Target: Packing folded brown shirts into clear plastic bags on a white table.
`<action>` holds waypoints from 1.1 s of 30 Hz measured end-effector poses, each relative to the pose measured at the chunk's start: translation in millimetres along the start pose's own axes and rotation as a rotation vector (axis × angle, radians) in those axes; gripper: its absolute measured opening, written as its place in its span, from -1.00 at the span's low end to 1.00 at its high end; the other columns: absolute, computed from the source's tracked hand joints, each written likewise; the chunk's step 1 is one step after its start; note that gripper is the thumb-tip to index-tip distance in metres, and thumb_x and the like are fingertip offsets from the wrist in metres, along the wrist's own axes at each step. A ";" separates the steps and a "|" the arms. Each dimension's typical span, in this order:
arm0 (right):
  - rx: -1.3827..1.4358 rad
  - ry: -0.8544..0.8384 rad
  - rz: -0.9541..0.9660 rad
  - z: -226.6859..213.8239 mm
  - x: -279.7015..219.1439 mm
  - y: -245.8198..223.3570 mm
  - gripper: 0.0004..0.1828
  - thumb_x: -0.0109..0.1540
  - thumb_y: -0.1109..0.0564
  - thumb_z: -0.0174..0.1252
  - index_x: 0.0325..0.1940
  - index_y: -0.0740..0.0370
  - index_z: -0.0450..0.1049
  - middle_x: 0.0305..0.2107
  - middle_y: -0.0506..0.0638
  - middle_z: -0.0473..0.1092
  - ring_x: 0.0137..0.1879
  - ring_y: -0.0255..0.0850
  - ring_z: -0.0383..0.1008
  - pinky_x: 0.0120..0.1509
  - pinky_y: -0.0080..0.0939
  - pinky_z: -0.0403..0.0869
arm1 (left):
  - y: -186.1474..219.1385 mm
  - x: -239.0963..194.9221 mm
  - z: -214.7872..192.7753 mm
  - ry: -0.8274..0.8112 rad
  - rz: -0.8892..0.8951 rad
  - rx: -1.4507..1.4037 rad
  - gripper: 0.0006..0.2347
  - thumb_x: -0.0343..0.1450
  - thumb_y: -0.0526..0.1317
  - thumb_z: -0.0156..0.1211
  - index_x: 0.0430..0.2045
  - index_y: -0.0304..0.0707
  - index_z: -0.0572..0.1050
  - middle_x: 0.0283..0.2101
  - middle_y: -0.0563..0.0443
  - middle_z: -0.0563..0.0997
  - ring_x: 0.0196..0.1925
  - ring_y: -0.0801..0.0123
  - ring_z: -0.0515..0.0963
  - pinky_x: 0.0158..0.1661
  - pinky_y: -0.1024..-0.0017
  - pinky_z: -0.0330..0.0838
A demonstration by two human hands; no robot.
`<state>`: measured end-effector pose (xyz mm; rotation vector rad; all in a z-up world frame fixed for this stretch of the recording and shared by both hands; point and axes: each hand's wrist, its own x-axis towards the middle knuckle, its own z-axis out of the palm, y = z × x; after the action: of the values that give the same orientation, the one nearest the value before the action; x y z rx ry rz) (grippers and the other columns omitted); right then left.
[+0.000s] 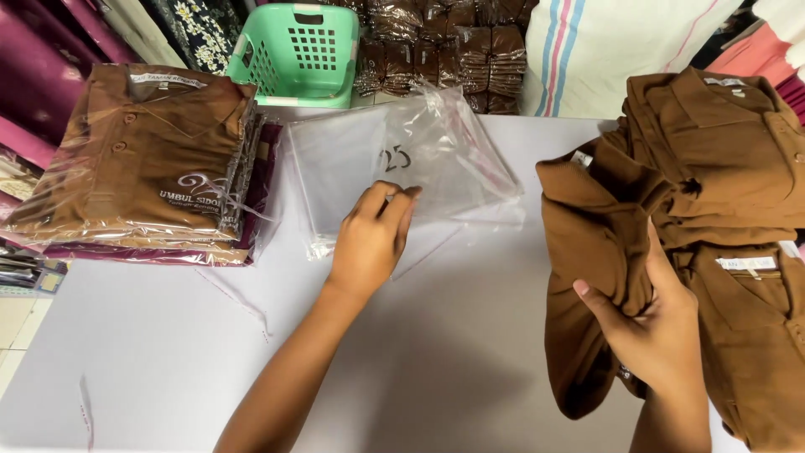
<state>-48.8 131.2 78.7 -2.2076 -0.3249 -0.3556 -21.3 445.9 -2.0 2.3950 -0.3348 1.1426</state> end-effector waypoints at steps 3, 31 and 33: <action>-0.101 -0.019 -0.118 -4.2 -8.8 38.8 0.08 0.10 0.20 0.41 0.68 0.37 0.13 -0.53 -0.15 -0.04 -0.43 -0.31 -0.01 -0.23 -0.39 0.20 | -7.7 -4.7 4.7 -0.051 -0.080 -0.068 -0.84 0.59 -0.19 0.15 -0.03 -0.18 0.60 -0.12 0.02 0.47 -0.41 0.20 0.55 -0.37 0.20 0.57; -0.136 -0.509 -0.113 76.6 7.2 12.4 -0.05 0.18 0.03 0.25 0.65 -0.07 0.07 0.00 0.05 0.52 0.03 0.01 0.56 0.07 -0.09 0.48 | 45.1 16.2 4.7 -0.107 -0.057 -0.523 -0.84 0.56 -0.25 0.22 -0.03 -0.21 0.64 -0.06 -0.04 0.44 -0.13 0.33 0.58 -0.27 0.44 0.51; -0.077 -0.379 -0.028 82.8 8.7 2.1 -0.35 0.11 0.12 0.40 0.31 0.05 0.51 -0.37 0.12 0.56 -0.19 0.08 0.64 -0.10 0.06 0.55 | 48.1 17.2 6.0 -0.015 -0.020 -0.485 -0.89 0.47 -0.26 0.33 -0.18 -0.02 0.71 -0.19 0.04 0.54 -0.56 0.24 0.56 -0.46 0.39 0.56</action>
<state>-28.3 196.3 31.1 -2.3436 -0.5536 0.0404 -26.0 401.0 22.7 1.9760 -0.5253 0.9088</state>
